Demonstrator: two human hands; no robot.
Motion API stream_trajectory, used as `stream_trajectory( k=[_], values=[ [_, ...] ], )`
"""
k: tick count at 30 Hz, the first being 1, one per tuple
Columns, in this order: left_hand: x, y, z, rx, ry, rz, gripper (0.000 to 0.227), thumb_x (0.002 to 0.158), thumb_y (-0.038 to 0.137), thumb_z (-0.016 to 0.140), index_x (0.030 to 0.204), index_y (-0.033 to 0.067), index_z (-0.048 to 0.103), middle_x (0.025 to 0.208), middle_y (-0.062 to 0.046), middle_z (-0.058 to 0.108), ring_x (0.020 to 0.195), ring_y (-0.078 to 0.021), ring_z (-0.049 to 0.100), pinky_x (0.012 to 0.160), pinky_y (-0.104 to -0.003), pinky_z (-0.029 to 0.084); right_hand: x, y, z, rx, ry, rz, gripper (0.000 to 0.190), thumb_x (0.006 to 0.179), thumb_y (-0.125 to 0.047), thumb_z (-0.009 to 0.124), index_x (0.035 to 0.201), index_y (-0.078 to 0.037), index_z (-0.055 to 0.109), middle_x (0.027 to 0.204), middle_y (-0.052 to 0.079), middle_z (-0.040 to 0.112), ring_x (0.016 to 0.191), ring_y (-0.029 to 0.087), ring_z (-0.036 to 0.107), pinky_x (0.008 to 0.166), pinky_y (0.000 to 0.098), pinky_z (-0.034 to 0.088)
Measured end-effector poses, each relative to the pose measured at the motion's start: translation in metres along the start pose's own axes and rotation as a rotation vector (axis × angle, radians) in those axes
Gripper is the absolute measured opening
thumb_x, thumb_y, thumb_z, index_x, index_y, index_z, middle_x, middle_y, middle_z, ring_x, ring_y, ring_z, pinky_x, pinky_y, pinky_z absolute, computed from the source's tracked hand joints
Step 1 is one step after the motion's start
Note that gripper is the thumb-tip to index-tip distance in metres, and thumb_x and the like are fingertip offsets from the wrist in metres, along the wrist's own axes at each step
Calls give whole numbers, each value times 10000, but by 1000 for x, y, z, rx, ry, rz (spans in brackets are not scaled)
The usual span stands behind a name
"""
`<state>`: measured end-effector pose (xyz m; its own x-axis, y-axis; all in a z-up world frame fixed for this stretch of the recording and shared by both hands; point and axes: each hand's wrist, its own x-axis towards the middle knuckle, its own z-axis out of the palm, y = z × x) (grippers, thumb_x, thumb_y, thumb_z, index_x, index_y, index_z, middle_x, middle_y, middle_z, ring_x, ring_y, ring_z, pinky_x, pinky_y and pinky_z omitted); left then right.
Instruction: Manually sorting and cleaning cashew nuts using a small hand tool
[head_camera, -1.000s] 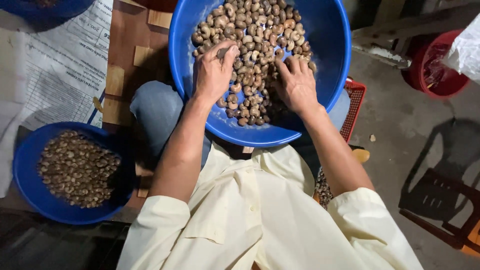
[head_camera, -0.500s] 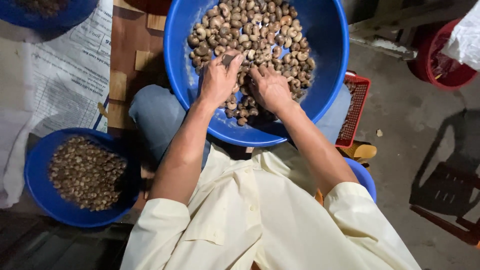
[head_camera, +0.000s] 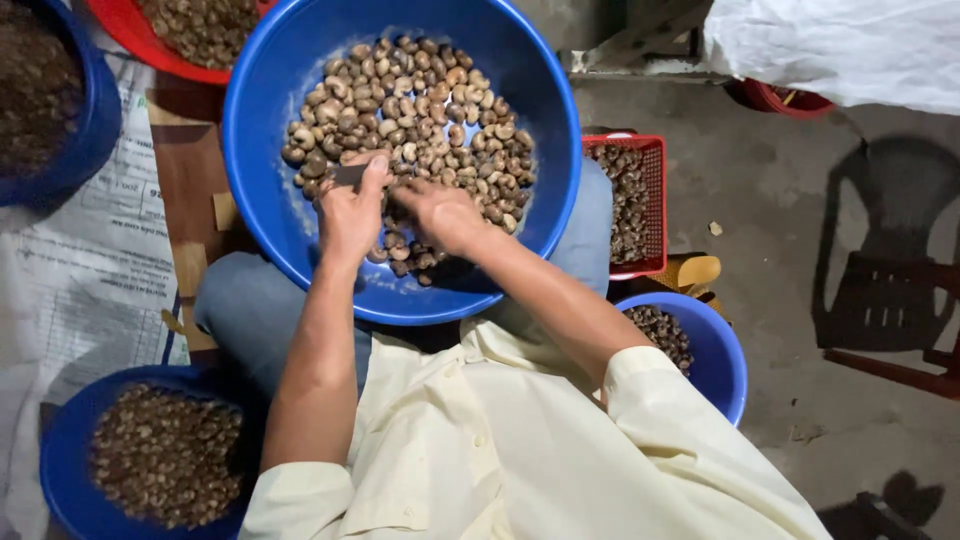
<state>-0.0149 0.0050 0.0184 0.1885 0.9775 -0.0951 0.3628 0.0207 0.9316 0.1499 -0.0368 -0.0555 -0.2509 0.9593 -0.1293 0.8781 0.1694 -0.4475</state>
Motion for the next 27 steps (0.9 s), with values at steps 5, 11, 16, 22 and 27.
stream_trajectory(
  k=[5,11,16,22,27],
  values=[
    [-1,-4,-4,-39,-4,-85,297,1067,306,587,1215,106,749,959,-187,775,957,-304,760,786,-413,631,4,1,17,-222,53,-107,272,962,-327,609,1210,-217,627,1050,70,682,903,309,732,697,413,620],
    [-2,3,-7,-121,19,13,295,1065,281,609,1180,54,759,971,-255,753,974,-365,751,804,-434,630,8,1,-28,793,7,212,277,1046,-275,586,1173,-28,580,998,237,722,908,400,751,701,465,625],
    [-5,9,-6,-132,23,57,297,1073,305,625,1192,74,770,915,-217,757,931,-340,750,745,-466,627,11,-8,-47,1488,45,376,346,1010,-168,632,1287,8,524,1051,217,722,805,296,791,687,399,691],
    [-6,13,-5,-181,2,109,290,1085,286,617,1197,63,765,899,-240,753,898,-343,753,749,-460,625,8,-10,-52,1576,48,411,370,981,-252,708,1227,-42,531,1074,183,752,823,252,794,698,349,694],
    [-3,15,-6,-207,23,121,287,1095,253,599,1223,43,748,947,-242,757,893,-290,759,778,-445,638,8,-13,-60,1613,55,402,342,988,-289,696,1175,-49,539,1058,167,766,819,229,792,691,314,687]
  ],
)
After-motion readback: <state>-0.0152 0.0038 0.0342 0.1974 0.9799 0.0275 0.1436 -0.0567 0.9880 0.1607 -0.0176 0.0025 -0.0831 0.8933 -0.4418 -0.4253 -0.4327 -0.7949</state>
